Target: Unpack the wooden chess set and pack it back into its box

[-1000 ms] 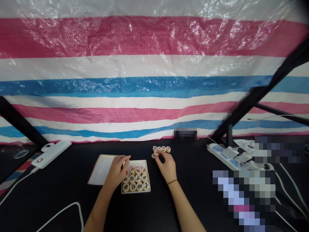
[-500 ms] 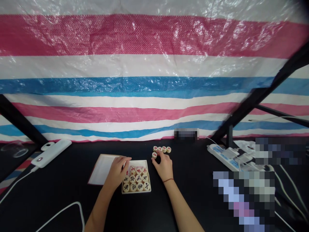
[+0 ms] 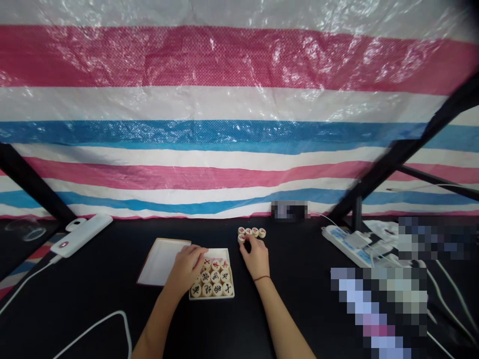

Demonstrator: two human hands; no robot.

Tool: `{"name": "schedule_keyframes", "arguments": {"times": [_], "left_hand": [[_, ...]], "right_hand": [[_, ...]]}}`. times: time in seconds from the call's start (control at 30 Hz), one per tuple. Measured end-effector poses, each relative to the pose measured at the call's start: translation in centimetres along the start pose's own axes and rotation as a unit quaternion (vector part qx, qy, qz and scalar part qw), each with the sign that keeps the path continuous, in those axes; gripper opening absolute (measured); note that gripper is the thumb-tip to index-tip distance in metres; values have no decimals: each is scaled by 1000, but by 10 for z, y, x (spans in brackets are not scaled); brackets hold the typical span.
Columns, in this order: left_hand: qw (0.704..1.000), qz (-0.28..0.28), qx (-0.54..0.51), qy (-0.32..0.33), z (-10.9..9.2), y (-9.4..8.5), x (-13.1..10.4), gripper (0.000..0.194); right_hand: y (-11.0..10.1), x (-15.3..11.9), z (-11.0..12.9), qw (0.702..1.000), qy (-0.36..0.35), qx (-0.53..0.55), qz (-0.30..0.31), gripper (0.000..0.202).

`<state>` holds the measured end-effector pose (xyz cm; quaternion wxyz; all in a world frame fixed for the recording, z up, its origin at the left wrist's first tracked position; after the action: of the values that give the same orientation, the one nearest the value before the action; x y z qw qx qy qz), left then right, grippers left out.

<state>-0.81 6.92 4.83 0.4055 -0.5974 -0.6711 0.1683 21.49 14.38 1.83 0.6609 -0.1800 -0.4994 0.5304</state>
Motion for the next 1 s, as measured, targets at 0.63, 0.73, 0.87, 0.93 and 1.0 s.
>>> {"name": "schedule_keyframes", "arguments": {"times": [0.63,0.73,0.87,0.93,1.0], "left_hand": [[992,76,100,-13,-13,4,-6,22],[992,88,86,-12,-16,1,-6,20],[992,102,68,-14,-18,-3,-6,19],[993,105,57,-4,-20,-4,-7,20],[993,108,48,7,-20,-5,-7,20]], "right_hand": [[-13,-23,55,968,-70,198,138,26],[-9,-24,59,970,-72,176,153,33],[-6,-24,56,971,-56,175,153,35],[-5,-24,56,971,-51,174,155,36],[-6,-24,56,971,-47,174,156,36]]}}
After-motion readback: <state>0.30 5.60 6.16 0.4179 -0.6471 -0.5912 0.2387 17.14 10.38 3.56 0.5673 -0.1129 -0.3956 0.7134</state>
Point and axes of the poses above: each hand's wrist, its own x-axis towards the middle knuckle, its own y-axis out of the palm, z = x × y, the point moved 4 cm from there along x, towards the middle knuckle, and after that the axes turned 1 degree about -x, right-handed, at the moved point
